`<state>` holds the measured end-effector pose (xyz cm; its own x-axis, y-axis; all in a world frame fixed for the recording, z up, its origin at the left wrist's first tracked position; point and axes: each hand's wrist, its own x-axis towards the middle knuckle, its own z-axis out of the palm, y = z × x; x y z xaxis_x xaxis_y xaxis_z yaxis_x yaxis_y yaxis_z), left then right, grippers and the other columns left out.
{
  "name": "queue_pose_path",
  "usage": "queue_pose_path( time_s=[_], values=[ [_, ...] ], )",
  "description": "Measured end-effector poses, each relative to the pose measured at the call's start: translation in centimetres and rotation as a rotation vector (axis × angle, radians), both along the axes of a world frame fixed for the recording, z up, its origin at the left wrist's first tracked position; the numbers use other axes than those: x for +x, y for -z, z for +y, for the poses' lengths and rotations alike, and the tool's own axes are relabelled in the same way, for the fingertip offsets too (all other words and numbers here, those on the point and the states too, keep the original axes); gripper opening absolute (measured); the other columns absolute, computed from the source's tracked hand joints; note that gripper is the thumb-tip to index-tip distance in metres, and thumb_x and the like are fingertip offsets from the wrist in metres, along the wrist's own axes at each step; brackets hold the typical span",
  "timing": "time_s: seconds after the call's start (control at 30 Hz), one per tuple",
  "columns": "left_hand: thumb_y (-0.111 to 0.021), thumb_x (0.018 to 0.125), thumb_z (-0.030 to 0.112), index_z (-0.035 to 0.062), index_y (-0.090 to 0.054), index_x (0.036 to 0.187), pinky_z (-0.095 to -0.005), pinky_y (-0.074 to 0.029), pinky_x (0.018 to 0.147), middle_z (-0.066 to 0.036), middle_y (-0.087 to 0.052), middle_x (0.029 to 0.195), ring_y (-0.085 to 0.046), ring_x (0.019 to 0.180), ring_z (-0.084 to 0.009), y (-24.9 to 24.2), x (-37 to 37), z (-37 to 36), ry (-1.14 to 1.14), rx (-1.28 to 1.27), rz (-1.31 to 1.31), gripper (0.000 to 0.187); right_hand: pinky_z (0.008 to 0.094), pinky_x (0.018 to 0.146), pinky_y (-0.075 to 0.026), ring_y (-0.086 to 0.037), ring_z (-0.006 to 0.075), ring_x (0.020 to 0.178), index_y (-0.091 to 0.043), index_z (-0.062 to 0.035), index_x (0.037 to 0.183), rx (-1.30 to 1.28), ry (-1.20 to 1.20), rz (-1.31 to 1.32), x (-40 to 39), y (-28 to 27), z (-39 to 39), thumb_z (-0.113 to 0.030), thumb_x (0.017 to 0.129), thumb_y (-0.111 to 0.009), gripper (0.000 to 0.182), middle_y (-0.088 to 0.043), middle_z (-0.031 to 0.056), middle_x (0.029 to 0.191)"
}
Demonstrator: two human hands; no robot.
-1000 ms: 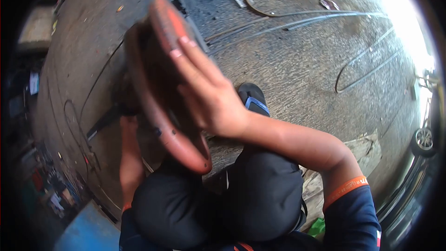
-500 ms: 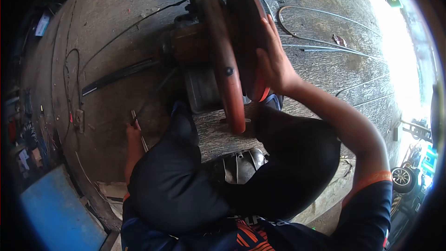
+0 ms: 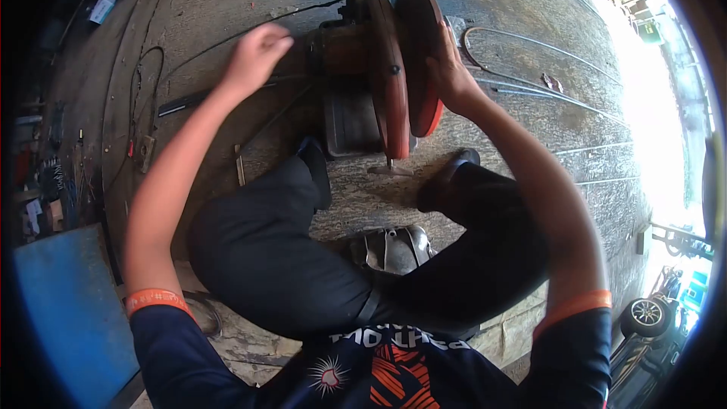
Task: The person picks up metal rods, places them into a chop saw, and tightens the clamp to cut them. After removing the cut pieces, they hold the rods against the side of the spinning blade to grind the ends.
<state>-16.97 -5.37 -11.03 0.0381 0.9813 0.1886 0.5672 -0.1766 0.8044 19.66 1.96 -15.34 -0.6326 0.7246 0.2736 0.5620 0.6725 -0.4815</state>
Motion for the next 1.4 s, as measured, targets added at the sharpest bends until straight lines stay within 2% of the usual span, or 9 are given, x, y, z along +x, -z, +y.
queue_pose_path(
  time_s=[0.23,0.37,0.5,0.6,0.73,0.9,1.13,1.3,1.4],
  values=[
    [-0.053,0.09,0.019,0.0041,-0.049,0.12,-0.0427,-0.037,0.103,-0.032,-0.031,0.14,-0.041,0.126,-0.0424,4.6,21.7,-0.1,-0.28,0.281,0.259,0.034,0.0435,0.091,-0.046,-0.054,0.041,0.112,-0.042,-0.0017,0.134,-0.428,0.553,0.332,-0.8,-2.1,-7.9,-0.018,0.093,-0.048,0.045,-0.054,0.0249,0.124],
    [-0.051,0.091,0.018,0.0077,-0.047,0.122,-0.0452,-0.037,0.103,-0.035,-0.026,0.14,-0.039,0.125,-0.0467,4.4,22.3,-0.7,-0.289,0.207,0.169,0.033,0.0411,0.083,-0.047,-0.06,0.0376,0.093,-0.054,0.0041,0.103,-0.275,1.253,0.675,-0.6,12.1,-15.1,-0.012,0.088,-0.053,0.022,-0.063,0.0228,0.099],
    [-0.051,0.091,0.016,0.0085,-0.048,0.121,-0.0449,-0.039,0.102,-0.036,-0.028,0.139,-0.039,0.125,-0.0466,3.7,22.6,-1.3,-0.324,0.2,0.119,0.032,0.0367,0.074,-0.049,-0.059,0.0259,0.084,-0.055,0.0022,0.102,-1.175,1.716,1.197,-5.3,27.6,-22.0,-0.022,0.081,-0.066,0.034,-0.059,0.0122,0.093],
    [-0.051,0.09,0.014,0.0086,-0.049,0.12,-0.0449,-0.04,0.099,-0.036,-0.029,0.138,-0.041,0.124,-0.0465,3.4,22.4,-1.6,-0.302,0.21,0.096,0.031,0.0275,0.049,-0.044,-0.053,0.0162,0.067,-0.052,-0.0054,0.099,-1.44,1.079,1.559,-5.1,26.6,-21.9,-0.023,0.089,-0.059,0.021,-0.053,0.0038,0.085],
    [-0.051,0.091,0.013,0.0105,-0.05,0.121,-0.0435,-0.041,0.1,-0.03,-0.031,0.139,-0.039,0.126,-0.0451,3.4,22.8,-1.6,-0.324,0.175,0.026,0.031,0.0297,0.049,-0.049,-0.059,0.0173,0.062,-0.057,-0.0016,0.099,-1.643,1.707,1.713,-6.9,22.0,-18.7,-0.021,0.092,-0.056,0.02,-0.059,0.0075,0.081],
    [-0.051,0.09,0.012,0.0073,-0.052,0.12,-0.0429,-0.037,0.103,-0.031,-0.034,0.137,-0.034,0.13,-0.0441,3.4,22.4,-1.5,-0.277,0.179,0.014,0.03,0.0289,0.064,-0.049,-0.06,0.0176,0.073,-0.061,0.0009,0.096,-1.181,1.181,1.069,-5.5,26.1,-22.4,-0.01,0.082,-0.059,0.018,-0.063,0.0078,0.084],
    [-0.052,0.089,0.011,0.0071,-0.05,0.12,-0.044,-0.04,0.1,-0.036,-0.027,0.138,-0.041,0.122,-0.0483,3.6,22.1,-1.1,-0.265,0.25,0.136,0.031,0.0321,0.063,-0.049,-0.053,0.0206,0.06,-0.059,-0.0018,0.092,-1.835,1.469,1.942,-7.2,21.8,-19.4,-0.02,0.087,-0.054,0.02,-0.057,0.0057,0.071],
    [-0.052,0.088,0.007,0.0047,-0.051,0.116,-0.0435,-0.035,0.103,-0.029,-0.041,0.127,-0.04,0.123,-0.0448,3.6,22.7,-1.9,-0.288,0.206,0.004,0.028,0.0265,0.061,-0.043,-0.054,0.0143,0.064,-0.058,-0.0011,0.094,-0.96,1.252,1.059,-8.1,22.9,-21.8,-0.009,0.08,-0.064,0.017,-0.058,0.0037,0.074],
    [-0.052,0.086,0.006,0.006,-0.052,0.115,-0.0427,-0.04,0.099,-0.027,-0.039,0.129,-0.045,0.119,-0.0435,3.2,22.7,-0.9,-0.312,0.227,0.032,0.029,0.0271,0.055,-0.044,-0.057,0.0166,0.065,-0.057,-0.0004,0.097,-1.366,1.342,1.391,-6.2,23.5,-20.7,-0.01,0.081,-0.062,0.019,-0.06,0.007,0.08]
  ],
)
